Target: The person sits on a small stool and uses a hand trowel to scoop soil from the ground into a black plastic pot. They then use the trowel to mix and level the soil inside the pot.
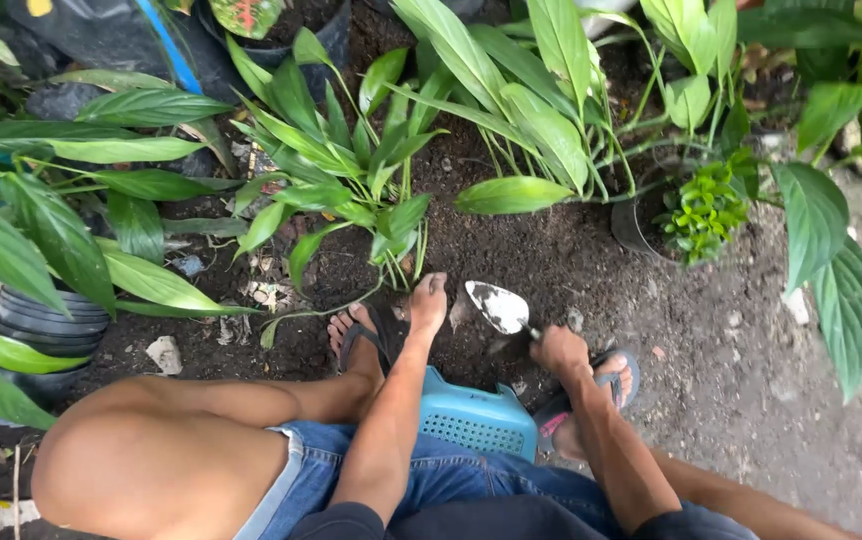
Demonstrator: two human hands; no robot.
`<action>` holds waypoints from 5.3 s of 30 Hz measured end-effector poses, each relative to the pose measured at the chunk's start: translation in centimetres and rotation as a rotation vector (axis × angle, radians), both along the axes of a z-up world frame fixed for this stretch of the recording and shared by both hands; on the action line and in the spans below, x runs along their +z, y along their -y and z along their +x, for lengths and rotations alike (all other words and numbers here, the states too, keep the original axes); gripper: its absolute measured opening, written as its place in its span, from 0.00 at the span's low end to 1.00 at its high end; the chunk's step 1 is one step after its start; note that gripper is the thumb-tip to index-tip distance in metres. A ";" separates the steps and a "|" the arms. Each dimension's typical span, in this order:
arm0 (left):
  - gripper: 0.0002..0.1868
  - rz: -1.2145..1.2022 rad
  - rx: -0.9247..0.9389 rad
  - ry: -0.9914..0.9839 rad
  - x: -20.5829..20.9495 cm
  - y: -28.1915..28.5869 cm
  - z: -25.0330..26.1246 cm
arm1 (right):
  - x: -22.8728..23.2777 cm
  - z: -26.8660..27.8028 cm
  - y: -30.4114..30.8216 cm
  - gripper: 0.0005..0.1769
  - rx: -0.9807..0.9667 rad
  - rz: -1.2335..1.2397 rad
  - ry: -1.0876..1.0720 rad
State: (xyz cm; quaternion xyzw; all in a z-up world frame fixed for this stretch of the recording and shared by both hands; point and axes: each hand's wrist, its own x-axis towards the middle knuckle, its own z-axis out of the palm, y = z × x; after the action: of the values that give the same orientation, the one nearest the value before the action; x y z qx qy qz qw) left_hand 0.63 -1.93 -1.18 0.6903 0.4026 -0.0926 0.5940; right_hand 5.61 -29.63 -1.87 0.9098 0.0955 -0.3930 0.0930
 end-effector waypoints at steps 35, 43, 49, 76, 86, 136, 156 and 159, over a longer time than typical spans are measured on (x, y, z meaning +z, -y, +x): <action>0.24 0.219 0.168 -0.068 -9.0 1.8 -0.1 | 1.5 1.7 -2.6 0.24 -0.130 0.199 0.040; 0.23 0.343 0.351 0.047 -7.1 2.4 -0.4 | 0.1 0.6 -2.6 0.23 0.058 0.172 0.094; 0.21 0.351 0.342 0.017 -9.1 2.0 -1.2 | 0.6 0.3 -3.5 0.18 0.131 0.133 0.065; 0.22 0.777 -0.356 0.317 0.5 5.3 -2.0 | -0.1 1.5 1.0 0.22 -0.138 0.143 0.000; 0.32 0.766 -0.905 0.103 4.1 6.0 -0.7 | -1.5 3.3 4.8 0.24 -0.473 0.352 0.017; 0.15 0.637 1.194 0.120 14.6 -9.9 -42.3 | 11.2 -33.4 -39.3 0.34 0.615 0.736 -0.530; 0.48 -0.083 1.791 -0.681 -4.2 -23.5 -33.0 | 11.2 -31.6 -38.2 0.34 0.537 0.666 -0.756; 0.44 -0.026 1.657 -0.651 -2.7 -23.2 -32.2 | 11.7 -31.6 -38.0 0.35 0.545 0.641 -0.748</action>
State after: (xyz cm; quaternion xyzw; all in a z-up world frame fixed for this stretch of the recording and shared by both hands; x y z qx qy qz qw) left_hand -31.61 21.26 -3.84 0.1103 0.9204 0.1705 0.3340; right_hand -25.99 8.35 9.86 0.6339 0.4680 -0.6018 -0.1302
